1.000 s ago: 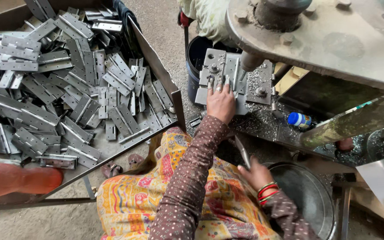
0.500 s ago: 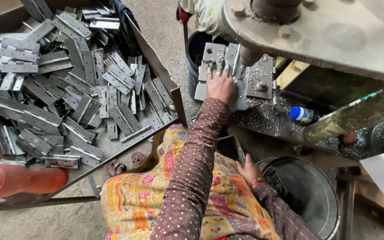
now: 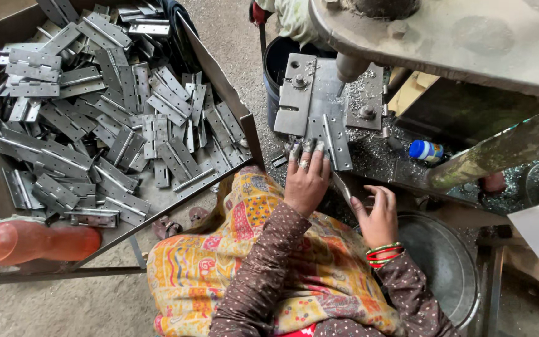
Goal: The person repeatedly picks metal hinge parts from a bin, places them into a jig on a punching machine, and operates the machine with a lever to process each piece. The processed parts are returned to the bin. The task is performed continuously throughout the clip.
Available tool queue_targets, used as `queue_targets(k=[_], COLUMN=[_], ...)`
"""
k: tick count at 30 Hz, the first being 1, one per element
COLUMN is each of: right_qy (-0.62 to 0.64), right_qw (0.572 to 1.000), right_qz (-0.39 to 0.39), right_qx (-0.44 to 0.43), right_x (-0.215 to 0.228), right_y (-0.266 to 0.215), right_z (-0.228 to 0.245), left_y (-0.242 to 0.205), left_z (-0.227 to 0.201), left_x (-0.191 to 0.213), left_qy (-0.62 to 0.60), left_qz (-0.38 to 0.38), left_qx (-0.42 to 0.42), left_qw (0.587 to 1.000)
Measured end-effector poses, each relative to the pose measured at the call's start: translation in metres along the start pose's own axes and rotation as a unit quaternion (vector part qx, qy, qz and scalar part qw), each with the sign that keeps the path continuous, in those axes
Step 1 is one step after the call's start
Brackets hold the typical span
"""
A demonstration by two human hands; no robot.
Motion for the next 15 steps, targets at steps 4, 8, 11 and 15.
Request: queue_targets(k=[4, 8, 11, 15], right_qy=[0.035, 0.039, 0.026, 0.015], right_qw=[0.999, 0.998, 0.997, 0.996], right_qz=[0.001, 0.01, 0.021, 0.036], right_qx=[-0.041, -0.051, -0.063, -0.08], right_x=[-0.004, -0.009, -0.008, -0.01], right_y=[0.002, -0.001, 0.001, -0.001], right_z=[-0.011, -0.015, -0.018, -0.014], left_y=[0.027, 0.055, 0.076, 0.085], left_z=[0.008, 0.033, 0.038, 0.022], left_x=[0.024, 0.023, 0.003, -0.055], left_qy=[-0.138, -0.224, -0.137, 0.075], left_qz=[-0.004, 0.041, -0.002, -0.006], left_qx=[0.053, 0.176, 0.153, 0.039], left_qw=[0.989, 0.958, 0.979, 0.996])
Point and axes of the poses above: each hand's wrist, its own y-axis towards the middle knuckle, its own x-axis out of the back of the hand, z = x × y, the point moved 5 cm from there along y, towards the middle knuckle, and after that the axes turned 5 degrees about x, right-handed, at the moved point
